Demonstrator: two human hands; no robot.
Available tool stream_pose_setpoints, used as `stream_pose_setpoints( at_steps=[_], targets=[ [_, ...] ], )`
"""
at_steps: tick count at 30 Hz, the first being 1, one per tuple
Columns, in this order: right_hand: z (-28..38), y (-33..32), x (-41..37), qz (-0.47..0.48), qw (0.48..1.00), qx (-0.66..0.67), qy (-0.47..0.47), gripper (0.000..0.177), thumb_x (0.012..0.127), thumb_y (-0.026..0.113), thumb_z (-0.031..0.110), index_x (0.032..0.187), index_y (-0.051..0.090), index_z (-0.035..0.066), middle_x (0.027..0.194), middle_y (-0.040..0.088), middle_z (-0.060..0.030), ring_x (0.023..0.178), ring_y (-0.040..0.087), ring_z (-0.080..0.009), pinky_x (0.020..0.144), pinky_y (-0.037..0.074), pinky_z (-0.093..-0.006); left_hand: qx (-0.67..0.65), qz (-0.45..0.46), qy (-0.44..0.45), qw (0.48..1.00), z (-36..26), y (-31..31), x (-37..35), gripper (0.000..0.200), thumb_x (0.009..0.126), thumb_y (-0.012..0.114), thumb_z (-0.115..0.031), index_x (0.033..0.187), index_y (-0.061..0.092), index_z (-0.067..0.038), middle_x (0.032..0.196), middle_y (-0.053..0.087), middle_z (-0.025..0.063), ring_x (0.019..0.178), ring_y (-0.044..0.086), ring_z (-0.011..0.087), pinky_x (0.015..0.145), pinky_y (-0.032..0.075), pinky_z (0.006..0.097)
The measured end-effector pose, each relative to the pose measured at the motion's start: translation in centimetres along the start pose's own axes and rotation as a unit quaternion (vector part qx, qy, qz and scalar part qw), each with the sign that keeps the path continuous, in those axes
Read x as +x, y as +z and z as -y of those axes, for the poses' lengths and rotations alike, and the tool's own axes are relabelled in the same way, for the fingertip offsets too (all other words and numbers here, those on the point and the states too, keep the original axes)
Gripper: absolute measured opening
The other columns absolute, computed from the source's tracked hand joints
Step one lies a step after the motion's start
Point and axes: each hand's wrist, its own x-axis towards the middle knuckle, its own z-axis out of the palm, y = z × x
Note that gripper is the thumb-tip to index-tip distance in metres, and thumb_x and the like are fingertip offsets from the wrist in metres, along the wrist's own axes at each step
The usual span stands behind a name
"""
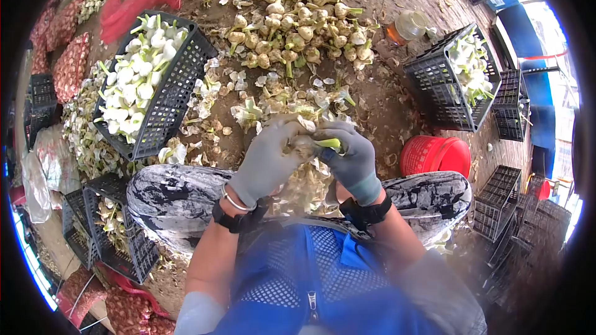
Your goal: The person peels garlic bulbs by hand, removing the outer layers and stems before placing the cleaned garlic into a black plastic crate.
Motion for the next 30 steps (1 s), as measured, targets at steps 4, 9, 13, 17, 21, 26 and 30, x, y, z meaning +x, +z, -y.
stream_pose_setpoints(
  at_steps=[4,9,13,17,21,26,30],
  targets=[
    [0.5,-0.8,-0.5,0.003,0.965,0.139,0.222,0.018,0.082,0.073,-0.001,0.099,0.069,0.000,0.096,0.071,-0.0050,0.088,0.065,-0.0126,0.079,0.052,-0.0261,-0.001,0.105,-0.051,0.993,-0.6,-1.6,0.8,0.022,0.084,0.072,-0.016,0.098,0.065,-0.001,0.093,0.061,0.0136,0.088,0.060,0.0292,0.081,0.048,0.0368],
    [-3.3,-2.3,-0.8,-0.104,0.924,0.246,0.273,0.010,0.089,0.067,0.000,0.099,0.068,-0.002,0.094,0.070,-0.0036,0.084,0.063,-0.0094,0.076,0.052,-0.0246,0.019,0.124,0.021,0.992,0.7,-1.6,-2.3,0.024,0.085,0.072,-0.023,0.086,0.061,-0.001,0.086,0.058,0.0136,0.084,0.058,0.0303,0.077,0.046,0.0376],
    [-4.2,-1.8,-0.8,-0.100,0.891,0.320,0.306,0.009,0.091,0.067,0.002,0.099,0.068,-0.001,0.094,0.070,-0.0037,0.084,0.064,-0.0096,0.078,0.053,-0.0262,0.085,0.118,-0.041,0.989,1.6,-1.7,-3.1,0.038,0.088,0.067,-0.038,0.085,0.061,-0.001,0.084,0.059,0.0147,0.083,0.059,0.0315,0.077,0.047,0.0378],
    [-1.9,-0.2,-0.6,-0.076,0.912,0.260,0.307,0.008,0.092,0.067,0.005,0.098,0.068,0.000,0.092,0.069,-0.0032,0.084,0.064,-0.0093,0.078,0.054,-0.0275,0.001,0.031,-0.097,0.995,0.4,0.2,-1.8,0.030,0.086,0.071,-0.030,0.090,0.066,-0.001,0.085,0.061,0.0153,0.083,0.062,0.0291,0.077,0.047,0.0371],
    [-2.3,-0.2,-1.3,-0.071,0.839,0.418,0.342,0.024,0.100,0.052,0.014,0.114,0.062,-0.003,0.106,0.068,-0.0107,0.094,0.066,-0.0172,0.082,0.054,-0.0300,-0.047,-0.010,-0.021,0.999,0.3,1.4,-1.8,0.020,0.088,0.067,-0.022,0.090,0.067,-0.002,0.084,0.061,0.0165,0.082,0.062,0.0372,0.075,0.050,0.0435],
    [-4.8,-0.6,-2.2,-0.086,0.568,0.715,0.398,0.040,0.103,0.040,0.019,0.133,0.049,-0.005,0.126,0.062,-0.0189,0.115,0.061,-0.0261,0.094,0.052,-0.0381,0.174,-0.069,-0.073,0.980,3.3,0.3,-2.3,0.026,0.086,0.069,-0.025,0.101,0.067,-0.002,0.095,0.066,0.0166,0.091,0.063,0.0359,0.081,0.050,0.0413],
    [-3.0,1.1,-2.7,-0.081,0.750,0.566,0.331,0.034,0.103,0.040,0.011,0.127,0.055,-0.009,0.117,0.066,-0.0173,0.100,0.068,-0.0220,0.077,0.058,-0.0277,0.064,-0.050,-0.101,0.992,-0.6,0.4,-2.3,0.037,0.085,0.072,-0.038,0.093,0.065,-0.002,0.093,0.064,0.0166,0.089,0.062,0.0373,0.079,0.050,0.0443]
  ],
)
